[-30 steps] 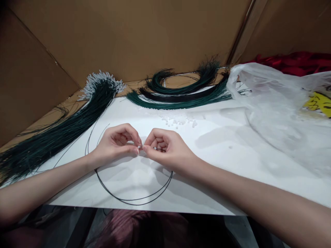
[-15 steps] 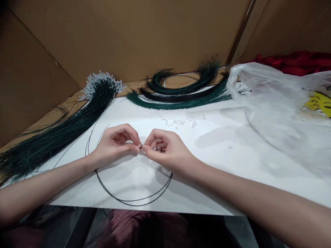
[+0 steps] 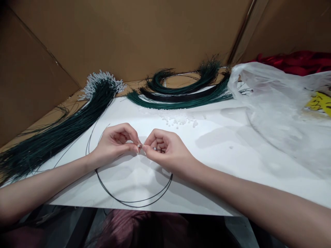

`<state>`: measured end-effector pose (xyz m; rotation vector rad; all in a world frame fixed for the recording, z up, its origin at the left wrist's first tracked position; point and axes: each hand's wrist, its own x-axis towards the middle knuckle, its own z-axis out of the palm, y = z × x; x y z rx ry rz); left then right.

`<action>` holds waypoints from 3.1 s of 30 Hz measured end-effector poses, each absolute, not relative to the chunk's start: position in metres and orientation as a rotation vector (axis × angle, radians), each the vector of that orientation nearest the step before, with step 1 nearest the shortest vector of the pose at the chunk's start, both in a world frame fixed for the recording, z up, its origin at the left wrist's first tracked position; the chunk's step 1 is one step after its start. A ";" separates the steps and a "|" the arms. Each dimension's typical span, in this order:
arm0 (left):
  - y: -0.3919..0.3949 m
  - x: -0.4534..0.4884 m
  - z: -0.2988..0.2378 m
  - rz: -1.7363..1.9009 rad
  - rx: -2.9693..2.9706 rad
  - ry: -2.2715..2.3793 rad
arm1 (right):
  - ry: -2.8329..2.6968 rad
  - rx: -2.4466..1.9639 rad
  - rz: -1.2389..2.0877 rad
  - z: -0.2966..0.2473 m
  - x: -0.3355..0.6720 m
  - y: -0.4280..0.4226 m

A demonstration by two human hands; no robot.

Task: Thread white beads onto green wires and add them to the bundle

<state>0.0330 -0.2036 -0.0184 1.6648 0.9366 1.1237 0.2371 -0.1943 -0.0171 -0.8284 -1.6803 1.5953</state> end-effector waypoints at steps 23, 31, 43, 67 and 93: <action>-0.204 0.036 -0.014 1.061 1.641 1.032 | -1.643 -0.796 1.603 -0.017 0.236 -0.193; -0.204 0.035 -0.014 1.049 1.636 1.042 | -1.671 -0.838 1.577 -0.016 0.236 -0.194; -0.203 0.032 -0.018 1.085 1.668 0.933 | -1.755 -0.871 1.518 -0.020 0.236 -0.194; -0.205 0.032 -0.019 1.093 1.755 0.940 | -1.769 -0.873 1.477 -0.018 0.235 -0.195; -0.205 0.033 -0.019 1.039 1.660 0.969 | -1.789 -0.840 1.443 -0.019 0.235 -0.195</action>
